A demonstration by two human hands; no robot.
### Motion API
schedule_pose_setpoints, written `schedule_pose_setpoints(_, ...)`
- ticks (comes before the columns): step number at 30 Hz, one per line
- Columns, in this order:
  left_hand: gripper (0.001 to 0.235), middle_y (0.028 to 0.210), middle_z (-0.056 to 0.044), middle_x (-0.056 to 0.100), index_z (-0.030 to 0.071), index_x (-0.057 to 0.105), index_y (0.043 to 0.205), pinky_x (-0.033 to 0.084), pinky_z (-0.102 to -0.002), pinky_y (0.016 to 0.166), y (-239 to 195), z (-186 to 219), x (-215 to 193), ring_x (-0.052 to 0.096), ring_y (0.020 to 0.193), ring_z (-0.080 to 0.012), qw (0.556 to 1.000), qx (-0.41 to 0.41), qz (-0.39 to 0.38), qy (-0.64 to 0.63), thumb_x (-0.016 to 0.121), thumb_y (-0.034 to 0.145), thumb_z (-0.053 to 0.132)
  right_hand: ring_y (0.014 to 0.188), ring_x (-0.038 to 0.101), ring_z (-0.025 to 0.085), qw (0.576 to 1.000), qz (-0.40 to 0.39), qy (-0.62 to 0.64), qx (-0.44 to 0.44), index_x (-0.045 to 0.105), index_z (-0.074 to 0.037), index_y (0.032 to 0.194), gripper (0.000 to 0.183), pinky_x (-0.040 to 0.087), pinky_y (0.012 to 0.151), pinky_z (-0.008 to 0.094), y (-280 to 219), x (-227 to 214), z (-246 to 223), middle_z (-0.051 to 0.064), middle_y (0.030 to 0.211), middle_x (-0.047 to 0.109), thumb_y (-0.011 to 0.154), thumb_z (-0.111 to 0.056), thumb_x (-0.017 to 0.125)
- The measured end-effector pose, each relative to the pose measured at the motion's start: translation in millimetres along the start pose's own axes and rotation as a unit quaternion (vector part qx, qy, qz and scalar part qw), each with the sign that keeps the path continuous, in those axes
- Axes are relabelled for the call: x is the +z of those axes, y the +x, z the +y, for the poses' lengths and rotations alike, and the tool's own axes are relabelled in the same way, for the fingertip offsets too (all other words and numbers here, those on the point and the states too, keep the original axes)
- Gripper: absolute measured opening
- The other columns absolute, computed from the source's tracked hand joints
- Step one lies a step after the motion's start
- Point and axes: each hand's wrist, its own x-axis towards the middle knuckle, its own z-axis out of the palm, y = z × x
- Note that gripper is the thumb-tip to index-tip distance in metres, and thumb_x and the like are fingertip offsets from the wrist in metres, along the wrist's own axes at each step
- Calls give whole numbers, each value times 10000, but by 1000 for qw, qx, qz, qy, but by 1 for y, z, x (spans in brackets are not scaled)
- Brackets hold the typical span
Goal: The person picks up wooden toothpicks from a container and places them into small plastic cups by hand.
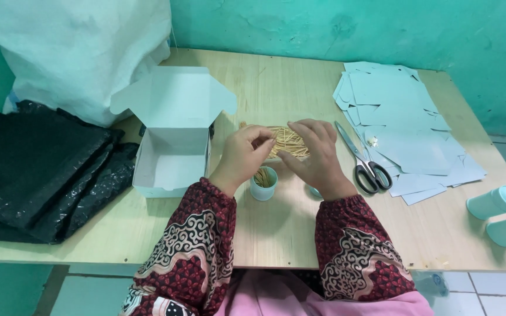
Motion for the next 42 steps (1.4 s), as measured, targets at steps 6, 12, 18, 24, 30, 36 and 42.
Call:
schedule_pose_setpoints(6,112,779,14,677,123,786,987,562,-242,682,-2,14,-13,632,728,-42,989,-95,-1,-115,752,884,94,1250,569,314,999,-15,24,-17,526,-39,1466,984,354,1110,452,2,1,-25,165,1316,605,633,-248,1004)
schedule_pose_setpoints(12,76,702,-22,644,58,771,931,561,-233,605,-9,32,-1,603,656,-46,974,-130,-3,-185,785,859,76,1244,550,327,999,-34,22,-18,482,-60,1497,1111,357,1071,459,0,-2,-29,181,1347,574,577,-358,1030)
schedule_pose_setpoints(18,109,660,-59,644,37,764,937,556,-232,546,-9,19,5,645,579,-93,965,-152,-28,-212,814,852,84,1235,519,320,998,-63,15,-3,434,-86,1527,1176,348,1052,442,0,-2,-30,169,1373,539,579,-462,1020)
schedule_pose_setpoints(24,180,693,-52,662,17,778,995,572,-232,564,-9,29,4,635,634,-84,956,-189,-36,-220,812,828,78,1254,500,303,997,-73,26,10,493,-120,1505,1125,335,1083,440,-1,-6,-29,127,1377,535,571,-463,1016)
schedule_pose_setpoints(30,212,672,-44,652,1,783,982,568,-216,559,-9,31,0,631,642,-74,953,-195,-38,-231,836,788,69,1258,527,293,998,-60,29,-8,559,-124,1452,1042,328,1110,439,-1,-5,-27,130,1349,564,570,-433,1022)
schedule_pose_setpoints(36,203,643,-60,665,12,801,955,558,-219,546,-10,23,2,644,623,-88,952,-205,-52,-223,860,780,98,1265,570,300,998,-51,35,-14,607,-98,1383,939,357,1106,451,1,-8,-26,142,1305,595,586,-365,1024)
schedule_pose_setpoints(42,132,597,-76,646,30,791,887,511,-222,494,-9,22,4,602,560,-101,956,-195,-51,-215,843,788,99,1265,586,319,998,-41,36,-24,606,-73,1373,931,374,1095,470,0,-5,-24,159,1285,612,587,-347,1023)
